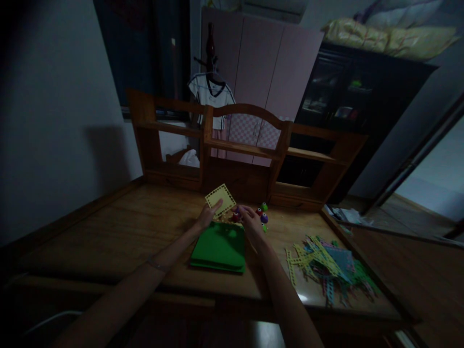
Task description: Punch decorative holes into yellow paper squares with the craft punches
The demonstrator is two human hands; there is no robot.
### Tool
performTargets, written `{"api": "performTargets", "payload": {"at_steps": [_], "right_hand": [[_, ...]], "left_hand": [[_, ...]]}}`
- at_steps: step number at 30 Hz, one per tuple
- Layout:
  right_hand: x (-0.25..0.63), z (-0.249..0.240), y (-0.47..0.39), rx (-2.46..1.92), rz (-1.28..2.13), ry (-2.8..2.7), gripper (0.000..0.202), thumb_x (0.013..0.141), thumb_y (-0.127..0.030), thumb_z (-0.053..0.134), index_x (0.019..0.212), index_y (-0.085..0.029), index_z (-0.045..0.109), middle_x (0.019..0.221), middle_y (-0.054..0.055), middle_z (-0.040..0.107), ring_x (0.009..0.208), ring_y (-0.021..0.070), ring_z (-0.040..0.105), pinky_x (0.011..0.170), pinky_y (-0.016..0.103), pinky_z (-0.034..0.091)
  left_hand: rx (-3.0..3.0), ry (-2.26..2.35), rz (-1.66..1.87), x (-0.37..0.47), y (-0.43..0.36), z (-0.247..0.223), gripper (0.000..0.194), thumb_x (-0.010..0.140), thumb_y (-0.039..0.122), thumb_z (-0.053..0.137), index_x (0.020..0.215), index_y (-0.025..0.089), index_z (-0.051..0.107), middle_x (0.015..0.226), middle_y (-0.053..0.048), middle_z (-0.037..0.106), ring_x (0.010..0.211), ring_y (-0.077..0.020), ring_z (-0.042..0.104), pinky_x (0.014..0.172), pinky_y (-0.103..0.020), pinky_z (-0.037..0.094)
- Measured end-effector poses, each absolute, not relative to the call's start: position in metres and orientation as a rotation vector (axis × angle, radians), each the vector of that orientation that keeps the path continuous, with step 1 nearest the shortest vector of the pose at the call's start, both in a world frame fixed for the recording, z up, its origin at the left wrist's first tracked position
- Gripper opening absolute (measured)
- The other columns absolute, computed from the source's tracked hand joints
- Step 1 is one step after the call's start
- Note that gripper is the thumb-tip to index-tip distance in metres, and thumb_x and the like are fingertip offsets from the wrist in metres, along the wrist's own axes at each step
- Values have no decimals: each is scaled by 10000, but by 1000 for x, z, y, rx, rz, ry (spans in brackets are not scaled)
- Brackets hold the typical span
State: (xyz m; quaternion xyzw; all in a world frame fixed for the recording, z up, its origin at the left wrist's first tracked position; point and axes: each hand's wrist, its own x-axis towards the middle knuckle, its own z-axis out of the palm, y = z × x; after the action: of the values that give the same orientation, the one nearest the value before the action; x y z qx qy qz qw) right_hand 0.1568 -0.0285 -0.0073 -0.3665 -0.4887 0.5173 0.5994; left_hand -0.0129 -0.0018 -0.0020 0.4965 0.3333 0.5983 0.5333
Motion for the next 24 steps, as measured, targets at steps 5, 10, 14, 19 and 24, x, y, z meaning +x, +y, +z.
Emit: {"api": "performTargets", "payload": {"at_steps": [5,10,14,19,24], "right_hand": [[156,3,-38,-694,1282,-1107,340,732,-422,711,973,-190,650,1090,78,622,913,201,606,788,287,492],[157,1,-34,-738,1407,-1000,375,734,-529,679,864,-179,637,852,78,652,740,179,625,689,282,515],[157,-5,-31,-786,1327,-1027,326,698,-467,732,795,-182,606,722,18,595,604,120,571,546,213,466],[163,-7,-32,-804,1254,-1087,300,704,-408,741,708,-157,576,620,-29,494,431,35,356,374,156,259],[167,-4,-29,-878,1376,-1000,381,749,-544,627,730,-164,604,568,-17,492,355,42,269,319,181,192]], "left_hand": [[1193,788,1436,-13,-3,0,527,689,549,648,984,114,677,1052,-125,669,995,-273,614,904,-380,453],[1225,801,1420,-14,-3,0,538,683,544,656,1000,110,671,1041,-125,673,984,-268,617,895,-363,457],[1227,801,1426,-14,-3,-1,538,690,547,648,1009,114,667,1068,-124,663,994,-268,614,898,-368,452],[1253,827,1440,-14,-2,-1,521,725,544,614,1009,111,668,1081,-128,657,1026,-267,598,939,-378,426],[1244,827,1439,-14,-1,-2,514,707,544,633,993,118,677,1064,-124,664,1026,-270,596,940,-385,427]]}}
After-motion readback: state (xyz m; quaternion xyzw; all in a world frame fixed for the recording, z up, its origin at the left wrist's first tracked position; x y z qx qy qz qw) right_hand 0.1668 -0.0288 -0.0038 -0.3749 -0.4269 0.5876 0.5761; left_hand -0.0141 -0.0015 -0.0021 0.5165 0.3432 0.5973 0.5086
